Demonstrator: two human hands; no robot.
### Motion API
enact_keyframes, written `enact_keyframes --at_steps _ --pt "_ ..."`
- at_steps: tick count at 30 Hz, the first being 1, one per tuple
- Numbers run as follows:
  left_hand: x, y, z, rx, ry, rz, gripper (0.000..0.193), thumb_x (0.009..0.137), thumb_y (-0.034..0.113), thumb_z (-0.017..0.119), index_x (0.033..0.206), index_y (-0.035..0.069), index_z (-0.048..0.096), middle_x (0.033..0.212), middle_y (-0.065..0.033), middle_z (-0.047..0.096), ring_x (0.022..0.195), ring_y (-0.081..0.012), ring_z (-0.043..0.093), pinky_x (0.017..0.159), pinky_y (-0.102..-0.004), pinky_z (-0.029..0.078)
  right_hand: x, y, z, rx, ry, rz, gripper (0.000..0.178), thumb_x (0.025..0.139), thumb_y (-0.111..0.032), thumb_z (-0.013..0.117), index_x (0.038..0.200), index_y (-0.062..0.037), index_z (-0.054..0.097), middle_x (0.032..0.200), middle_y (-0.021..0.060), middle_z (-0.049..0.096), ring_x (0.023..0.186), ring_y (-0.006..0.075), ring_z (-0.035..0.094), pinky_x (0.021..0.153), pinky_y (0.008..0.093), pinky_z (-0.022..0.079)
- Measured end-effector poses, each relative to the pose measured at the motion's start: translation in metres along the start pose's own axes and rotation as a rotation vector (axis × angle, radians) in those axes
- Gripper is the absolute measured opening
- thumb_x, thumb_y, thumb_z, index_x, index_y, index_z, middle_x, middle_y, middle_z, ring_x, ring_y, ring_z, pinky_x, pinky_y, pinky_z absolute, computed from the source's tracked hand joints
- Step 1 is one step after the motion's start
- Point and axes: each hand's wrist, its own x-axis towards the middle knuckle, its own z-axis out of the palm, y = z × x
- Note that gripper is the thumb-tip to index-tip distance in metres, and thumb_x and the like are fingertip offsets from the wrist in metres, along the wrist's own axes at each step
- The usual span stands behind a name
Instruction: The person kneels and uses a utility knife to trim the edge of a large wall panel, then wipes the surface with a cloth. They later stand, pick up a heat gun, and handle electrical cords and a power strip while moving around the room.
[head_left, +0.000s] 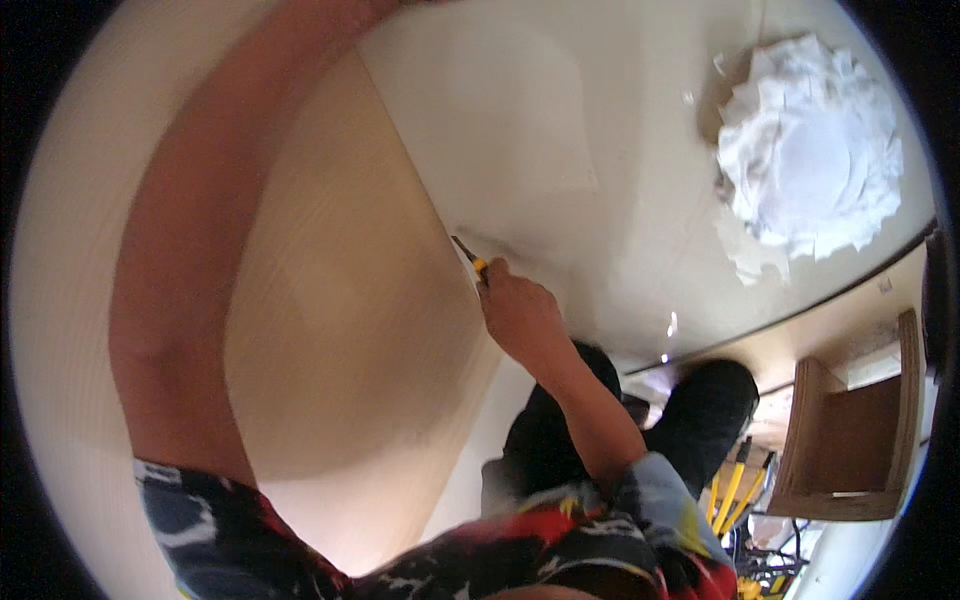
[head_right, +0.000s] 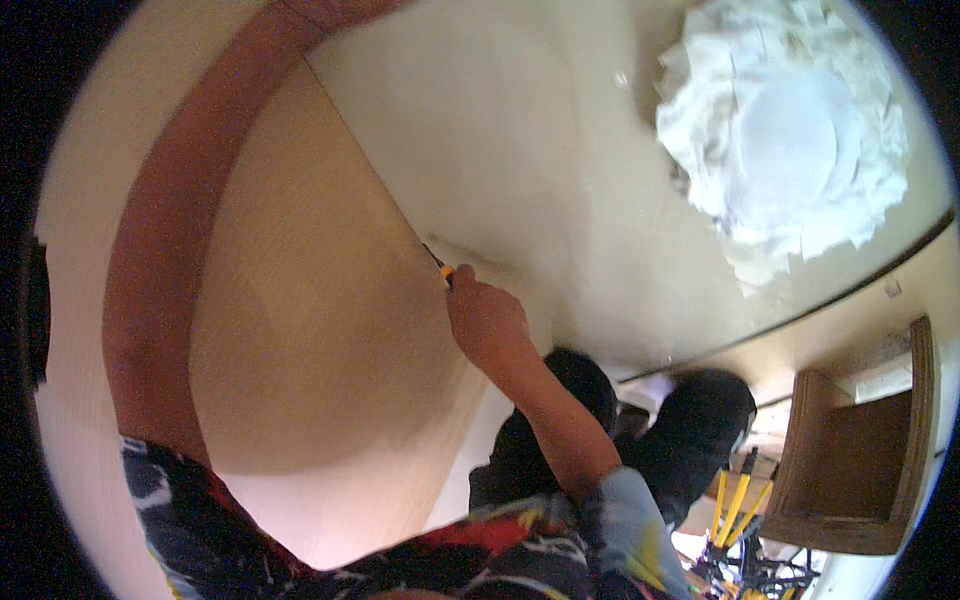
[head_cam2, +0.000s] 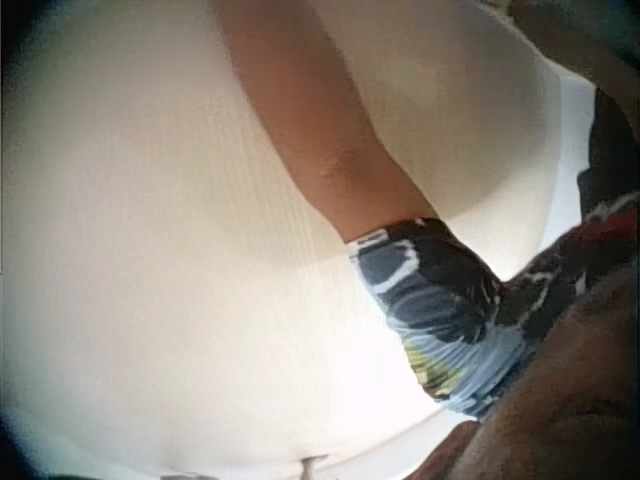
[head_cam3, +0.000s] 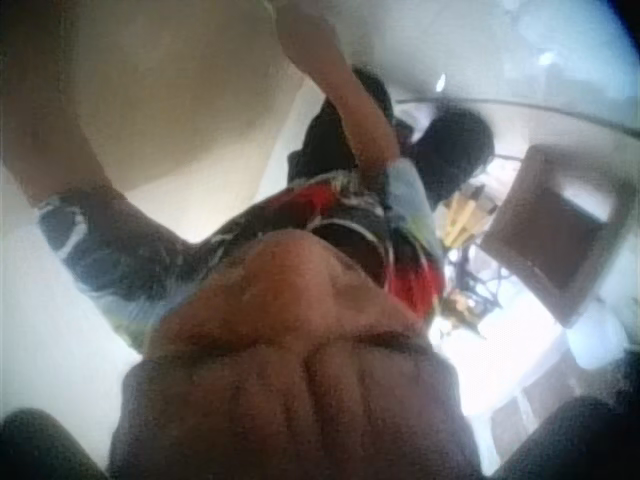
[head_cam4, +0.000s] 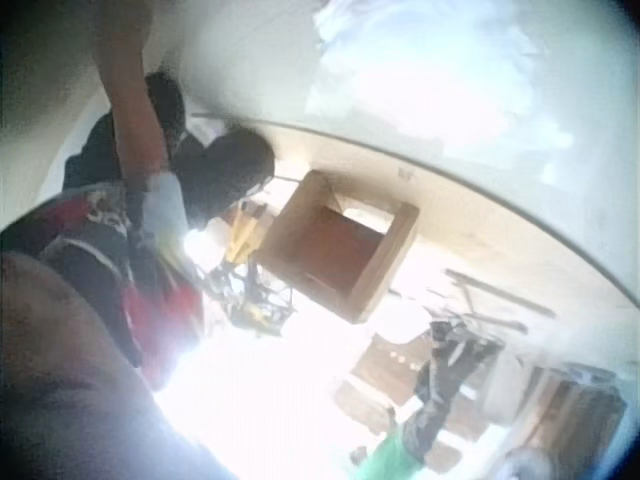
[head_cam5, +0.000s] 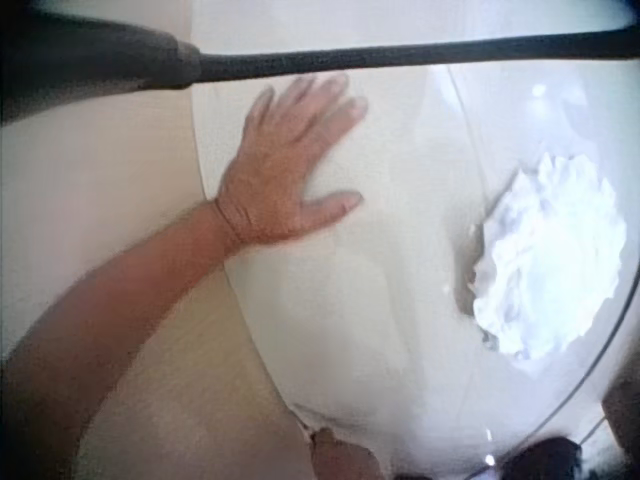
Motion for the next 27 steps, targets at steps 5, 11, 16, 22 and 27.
enact_keyframes --at_steps 5,11,16,22,27 --pt "0.010 0.007 0.001 -0.015 0.003 0.022 0.082 0.086 0.064 0.055 0.152 0.020 0.032 0.158 -0.0133 0.025 0.147 -0.0373 0.018 0.117 -0.0606 0.012 0.048 -0.044 -0.058 0.083 0.316 -0.110 0.026 0.098 -0.026 0.054 0.102 -0.0011 0.047 0.069 0.0245 0.064 0.064 0.0444 0.065 0.057 0.0534 0.053" --pt "0.011 0.004 0.004 -0.043 0.073 0.021 0.081 0.087 0.062 0.055 0.152 0.020 0.033 0.159 -0.0127 0.024 0.147 -0.0371 0.018 0.117 -0.0610 0.010 0.062 -0.048 -0.040 0.006 0.229 -0.041 0.025 0.098 -0.026 0.052 0.102 -0.0017 0.046 0.070 0.0250 0.065 0.066 0.0449 0.065 0.059 0.0534 0.054" --pt "0.011 0.008 0.005 -0.084 -0.015 -0.017 0.080 0.087 0.062 0.054 0.152 0.019 0.033 0.159 -0.0122 0.024 0.147 -0.0374 0.017 0.117 -0.0612 0.010 0.018 0.020 0.019 -0.105 0.093 0.019 0.019 0.096 -0.019 0.049 0.102 -0.0011 0.051 0.075 0.0234 0.067 0.071 0.0432 0.068 0.064 0.0544 0.054" --pt "0.015 0.010 0.001 -0.119 -0.067 -0.052 0.082 0.085 0.060 0.055 0.152 0.019 0.031 0.159 -0.0107 0.024 0.147 -0.0359 0.016 0.118 -0.0610 0.008 -0.052 0.061 -0.047 -0.248 0.143 0.008 0.031 0.085 -0.018 0.067 0.111 -0.0029 0.058 0.109 0.0244 0.063 0.101 0.0366 0.063 0.088 0.0508 0.050" --pt "0.014 0.016 0.003 -0.186 -0.065 -0.079 0.082 0.085 0.059 0.056 0.151 0.017 0.032 0.159 -0.0099 0.023 0.148 -0.0333 0.016 0.119 -0.0597 0.008 -0.089 0.030 -0.148 -0.406 0.817 -0.036 0.055 0.078 -0.009 0.078 0.127 -0.0018 0.055 0.127 0.0217 0.057 0.119 0.0384 0.055 0.100 0.0463 0.045"
